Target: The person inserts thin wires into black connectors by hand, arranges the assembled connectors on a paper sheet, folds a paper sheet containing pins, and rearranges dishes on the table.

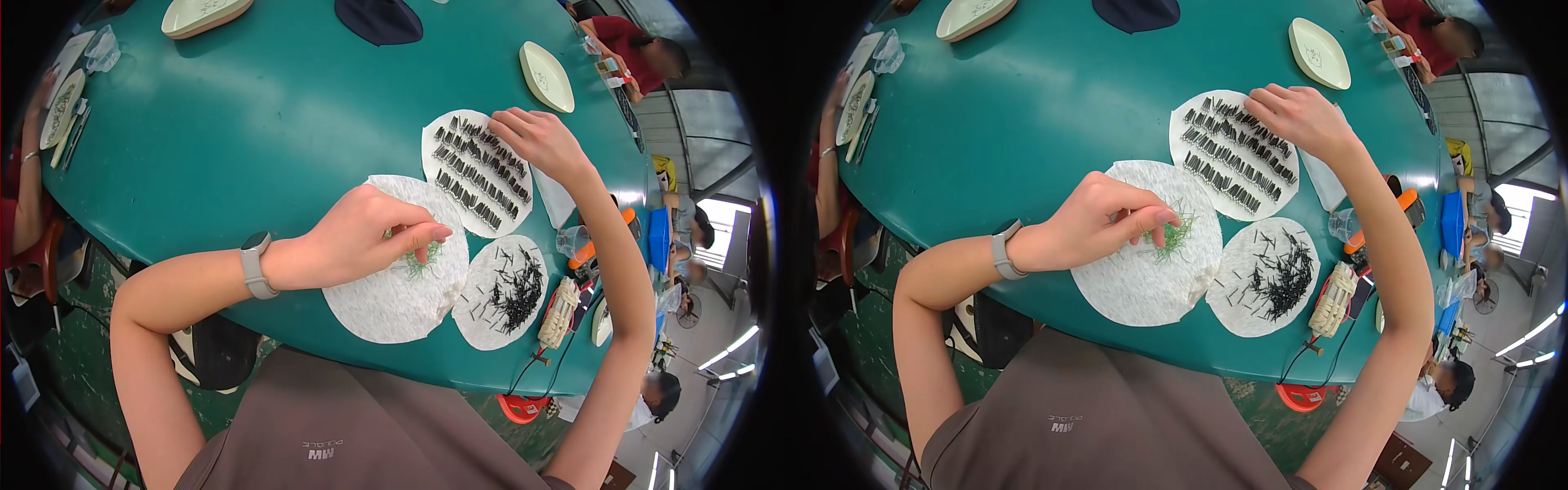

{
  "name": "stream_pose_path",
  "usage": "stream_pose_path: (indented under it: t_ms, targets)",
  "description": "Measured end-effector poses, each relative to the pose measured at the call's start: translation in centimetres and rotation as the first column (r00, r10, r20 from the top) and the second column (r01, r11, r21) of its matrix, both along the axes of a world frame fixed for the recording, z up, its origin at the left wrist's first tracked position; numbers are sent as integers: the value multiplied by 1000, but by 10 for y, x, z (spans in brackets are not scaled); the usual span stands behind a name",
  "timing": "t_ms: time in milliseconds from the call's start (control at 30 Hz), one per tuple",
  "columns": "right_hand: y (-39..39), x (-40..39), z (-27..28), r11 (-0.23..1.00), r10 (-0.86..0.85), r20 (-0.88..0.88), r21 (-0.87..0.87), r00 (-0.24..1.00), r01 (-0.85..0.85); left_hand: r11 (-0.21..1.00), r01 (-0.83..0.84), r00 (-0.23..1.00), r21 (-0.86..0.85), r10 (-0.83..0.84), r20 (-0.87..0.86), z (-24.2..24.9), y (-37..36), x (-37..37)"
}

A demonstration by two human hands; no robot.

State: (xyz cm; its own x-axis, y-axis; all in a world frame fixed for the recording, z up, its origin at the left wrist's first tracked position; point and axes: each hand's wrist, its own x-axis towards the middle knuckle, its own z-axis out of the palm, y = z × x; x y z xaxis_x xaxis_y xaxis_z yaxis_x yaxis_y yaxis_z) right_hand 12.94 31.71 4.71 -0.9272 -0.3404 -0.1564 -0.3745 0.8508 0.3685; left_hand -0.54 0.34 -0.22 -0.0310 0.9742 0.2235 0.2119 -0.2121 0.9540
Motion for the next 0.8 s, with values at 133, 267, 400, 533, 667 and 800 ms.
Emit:
stream_pose_path:
  t_ms: [133, 267, 400, 533, 667, 800]
  targets:
    - [-1, 3, 2, 1000, -2, -10, 17, 1000, 2, 1000, -5, 1000, 15, 4, 13, 0, 0, 1]
    - [3, 5, 0, 1000, 19, -78, 25, 997, -18, 1000, -12, 1000, -3, 12, -2, 2, 0, -1]
    - [5, 22, 11, 1000, 18, -227, 2, 974, -18, 999, -41, 998, -32, 42, 39, 7, -3, 0]
    - [-42, 61, 43, 855, -459, -302, -404, 835, 324, 995, -99, 994, -27, 100, 42, 11, -2, -3]
    - [-119, 140, 70, 206, -768, 238, -787, 595, 581, 973, -231, 973, -6, 231, 2, 8, -2, 0]
    - [-153, 210, 49, 205, -902, 161, -656, 400, 726, 965, -262, 963, 2, 262, 61, 2, -1, -2]
